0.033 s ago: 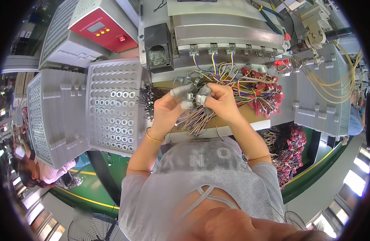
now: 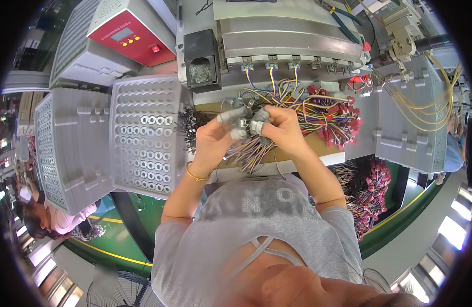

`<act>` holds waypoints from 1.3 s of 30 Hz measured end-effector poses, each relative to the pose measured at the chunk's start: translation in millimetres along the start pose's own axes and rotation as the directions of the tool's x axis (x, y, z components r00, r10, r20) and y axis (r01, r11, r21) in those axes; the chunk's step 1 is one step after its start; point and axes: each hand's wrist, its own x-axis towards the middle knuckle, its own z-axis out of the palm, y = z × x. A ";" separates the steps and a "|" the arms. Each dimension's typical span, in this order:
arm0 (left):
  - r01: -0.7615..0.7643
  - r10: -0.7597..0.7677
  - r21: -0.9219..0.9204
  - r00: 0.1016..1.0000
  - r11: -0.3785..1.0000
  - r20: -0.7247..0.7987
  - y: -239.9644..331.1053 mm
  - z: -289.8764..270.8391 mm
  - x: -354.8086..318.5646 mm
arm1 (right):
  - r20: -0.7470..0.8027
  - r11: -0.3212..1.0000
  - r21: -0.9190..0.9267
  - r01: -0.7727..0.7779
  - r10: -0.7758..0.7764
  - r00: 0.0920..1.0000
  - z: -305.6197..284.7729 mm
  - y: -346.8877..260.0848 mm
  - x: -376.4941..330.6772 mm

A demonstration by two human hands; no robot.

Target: The person assembles wire harnesses by picking connector components from a tray, fitting them onto wire ends by hand, and inserting the wire connectors into a machine.

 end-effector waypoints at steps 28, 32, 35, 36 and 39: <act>-0.202 0.192 0.340 0.979 0.918 0.062 5.6 15.2 2.6 | 0.009 0.969 -0.234 0.072 -0.072 0.997 -17.7 -1.5 -7.3; -0.193 0.186 0.394 0.981 0.899 0.056 8.3 19.0 0.8 | 0.001 0.938 -0.286 0.194 -0.202 0.979 -15.9 1.6 -8.9; -0.136 0.127 0.252 0.991 0.958 0.049 5.4 17.9 1.3 | 0.019 0.895 -0.381 0.231 -0.243 0.970 -10.5 -2.0 -11.0; -0.133 0.125 0.252 0.991 0.959 0.049 5.6 18.2 1.6 | 0.012 0.892 -0.395 0.218 -0.232 0.973 -7.9 0.6 -11.7; 0.010 -0.006 0.114 0.999 0.993 -0.036 0.8 17.2 2.8 | -0.035 0.907 -0.385 0.168 -0.196 0.980 -0.2 7.2 -14.0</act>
